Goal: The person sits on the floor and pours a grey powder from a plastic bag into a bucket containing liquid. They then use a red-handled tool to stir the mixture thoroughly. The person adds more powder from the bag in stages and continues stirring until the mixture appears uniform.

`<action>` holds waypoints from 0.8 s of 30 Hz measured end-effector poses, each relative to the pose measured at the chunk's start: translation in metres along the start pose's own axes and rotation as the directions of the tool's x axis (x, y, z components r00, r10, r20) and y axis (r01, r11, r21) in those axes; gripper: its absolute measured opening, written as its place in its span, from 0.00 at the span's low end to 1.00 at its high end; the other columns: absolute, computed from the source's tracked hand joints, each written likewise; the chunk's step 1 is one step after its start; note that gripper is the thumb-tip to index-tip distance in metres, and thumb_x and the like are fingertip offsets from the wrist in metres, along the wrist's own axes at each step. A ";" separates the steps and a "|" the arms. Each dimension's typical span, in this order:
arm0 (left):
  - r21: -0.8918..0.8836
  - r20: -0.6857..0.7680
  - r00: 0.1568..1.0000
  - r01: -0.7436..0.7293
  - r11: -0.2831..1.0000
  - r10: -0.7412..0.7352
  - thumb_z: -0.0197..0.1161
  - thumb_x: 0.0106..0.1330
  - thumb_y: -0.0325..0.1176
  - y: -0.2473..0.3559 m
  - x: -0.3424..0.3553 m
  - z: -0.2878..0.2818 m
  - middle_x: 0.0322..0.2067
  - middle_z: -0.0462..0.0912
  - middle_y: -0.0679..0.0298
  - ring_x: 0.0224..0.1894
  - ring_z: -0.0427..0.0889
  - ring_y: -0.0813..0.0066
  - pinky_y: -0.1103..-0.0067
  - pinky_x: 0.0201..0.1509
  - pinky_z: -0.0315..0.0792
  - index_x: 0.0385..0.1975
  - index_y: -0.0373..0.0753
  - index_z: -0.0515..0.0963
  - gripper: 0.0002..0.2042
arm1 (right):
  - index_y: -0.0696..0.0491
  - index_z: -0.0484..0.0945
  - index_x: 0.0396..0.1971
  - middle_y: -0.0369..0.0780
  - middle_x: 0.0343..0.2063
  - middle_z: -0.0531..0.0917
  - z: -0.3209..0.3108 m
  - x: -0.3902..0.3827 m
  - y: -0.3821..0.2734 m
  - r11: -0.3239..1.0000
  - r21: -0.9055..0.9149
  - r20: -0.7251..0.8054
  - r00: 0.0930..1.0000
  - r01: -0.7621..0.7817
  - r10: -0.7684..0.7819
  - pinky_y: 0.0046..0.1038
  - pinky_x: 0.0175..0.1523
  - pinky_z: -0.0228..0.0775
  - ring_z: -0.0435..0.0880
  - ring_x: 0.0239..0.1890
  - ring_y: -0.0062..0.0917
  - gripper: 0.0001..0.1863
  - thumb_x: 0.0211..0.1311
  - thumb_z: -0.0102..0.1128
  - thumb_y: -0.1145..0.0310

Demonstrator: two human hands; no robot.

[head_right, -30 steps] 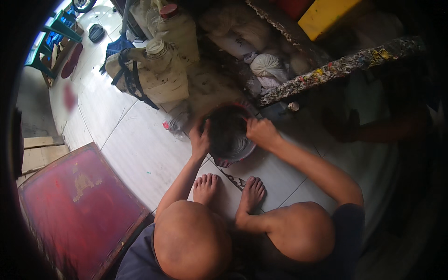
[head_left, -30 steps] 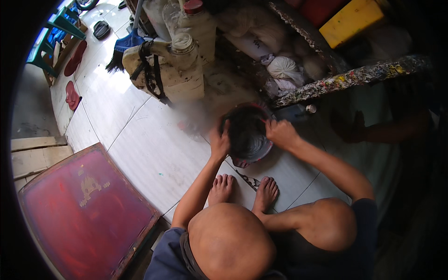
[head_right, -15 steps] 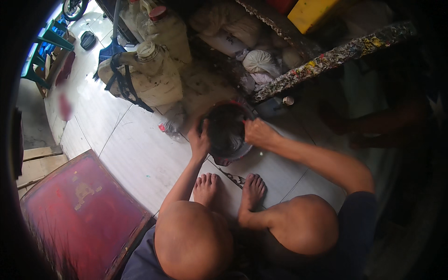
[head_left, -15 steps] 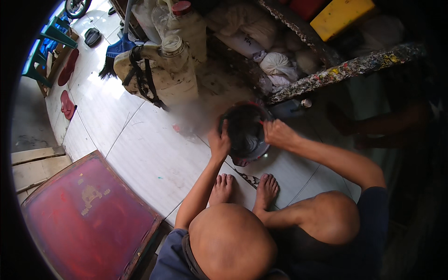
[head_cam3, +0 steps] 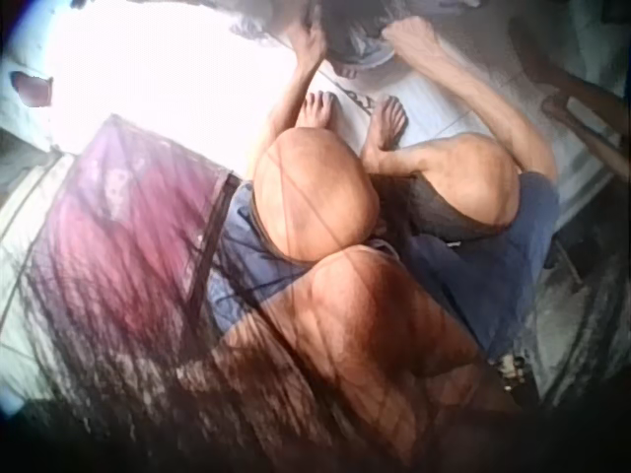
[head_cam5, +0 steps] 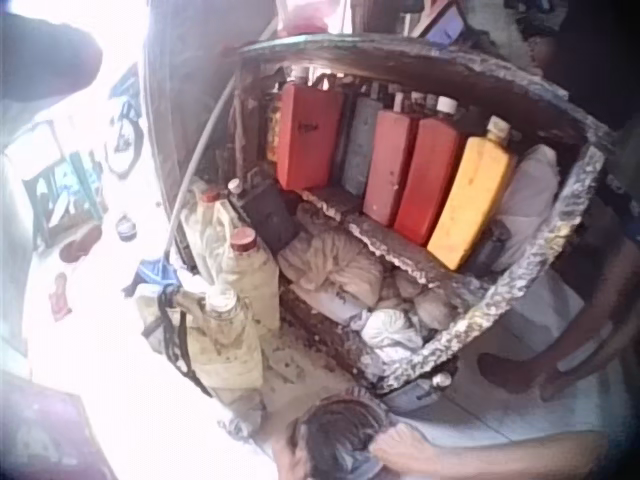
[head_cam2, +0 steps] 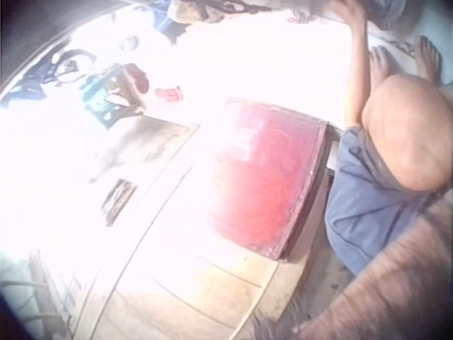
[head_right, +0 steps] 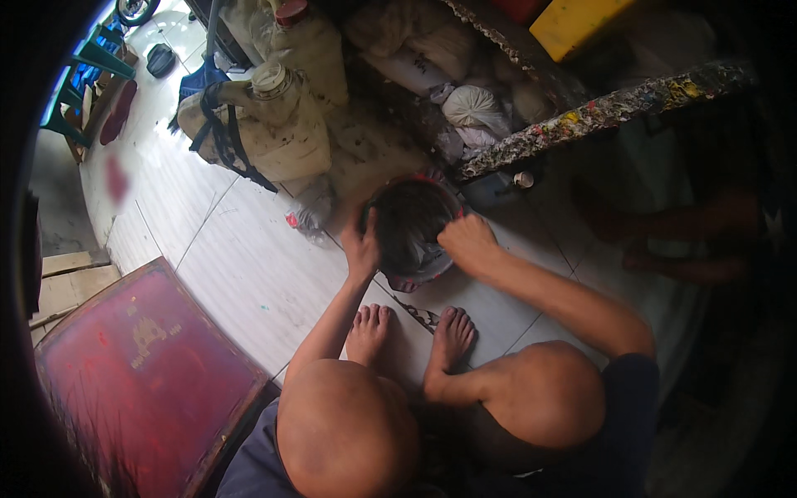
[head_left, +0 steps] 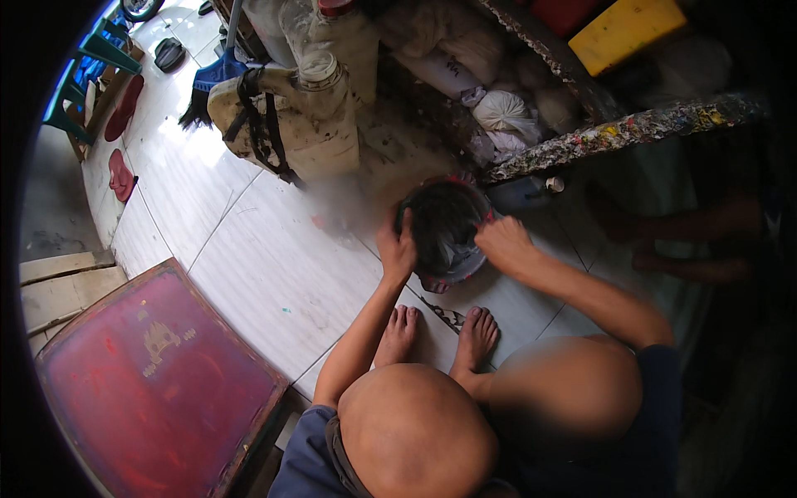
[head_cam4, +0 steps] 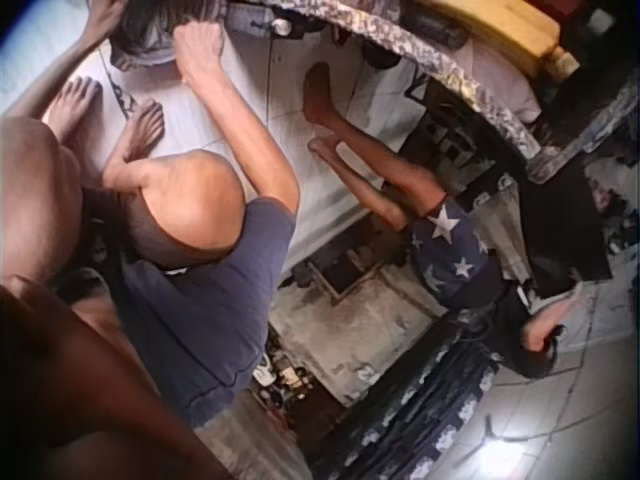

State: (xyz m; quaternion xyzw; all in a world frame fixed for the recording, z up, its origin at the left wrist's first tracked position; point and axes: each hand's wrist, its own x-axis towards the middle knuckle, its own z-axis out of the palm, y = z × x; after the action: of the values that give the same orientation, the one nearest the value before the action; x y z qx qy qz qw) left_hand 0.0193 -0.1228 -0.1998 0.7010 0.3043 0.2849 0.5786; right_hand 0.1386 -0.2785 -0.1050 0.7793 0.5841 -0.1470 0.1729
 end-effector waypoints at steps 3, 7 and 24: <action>-0.046 0.017 0.999 0.036 0.998 -0.035 0.54 0.71 0.36 -0.002 -0.005 0.004 0.43 0.81 0.47 0.47 0.79 0.51 0.69 0.53 0.69 0.50 0.34 0.75 0.15 | 0.56 0.85 0.22 0.48 0.22 0.84 0.009 -0.009 -0.022 0.927 0.299 -0.005 0.971 -0.228 0.240 0.39 0.38 0.77 0.87 0.33 0.40 0.06 0.51 0.60 0.72; -0.073 0.062 0.998 0.018 0.997 -0.013 0.53 0.71 0.36 0.002 0.003 0.009 0.44 0.81 0.48 0.48 0.80 0.55 0.70 0.53 0.69 0.50 0.33 0.75 0.15 | 0.55 0.86 0.28 0.49 0.26 0.85 0.026 0.031 0.002 0.428 0.827 0.267 0.925 -0.364 0.270 0.40 0.39 0.74 0.86 0.35 0.42 0.08 0.55 0.61 0.67; -0.020 0.040 0.999 -0.001 1.000 0.001 0.53 0.71 0.37 -0.024 0.004 -0.006 0.45 0.81 0.48 0.49 0.79 0.56 0.70 0.55 0.68 0.51 0.33 0.74 0.16 | 0.59 0.84 0.27 0.54 0.26 0.83 0.018 0.041 0.010 0.748 0.557 0.087 0.920 -0.362 0.382 0.41 0.43 0.78 0.85 0.36 0.46 0.06 0.46 0.63 0.75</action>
State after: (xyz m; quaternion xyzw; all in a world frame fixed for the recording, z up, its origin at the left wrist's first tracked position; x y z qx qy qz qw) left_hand 0.0154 -0.1122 -0.2222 0.7011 0.2894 0.2739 0.5913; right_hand 0.1593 -0.2538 -0.1380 0.8979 0.3504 -0.2621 -0.0480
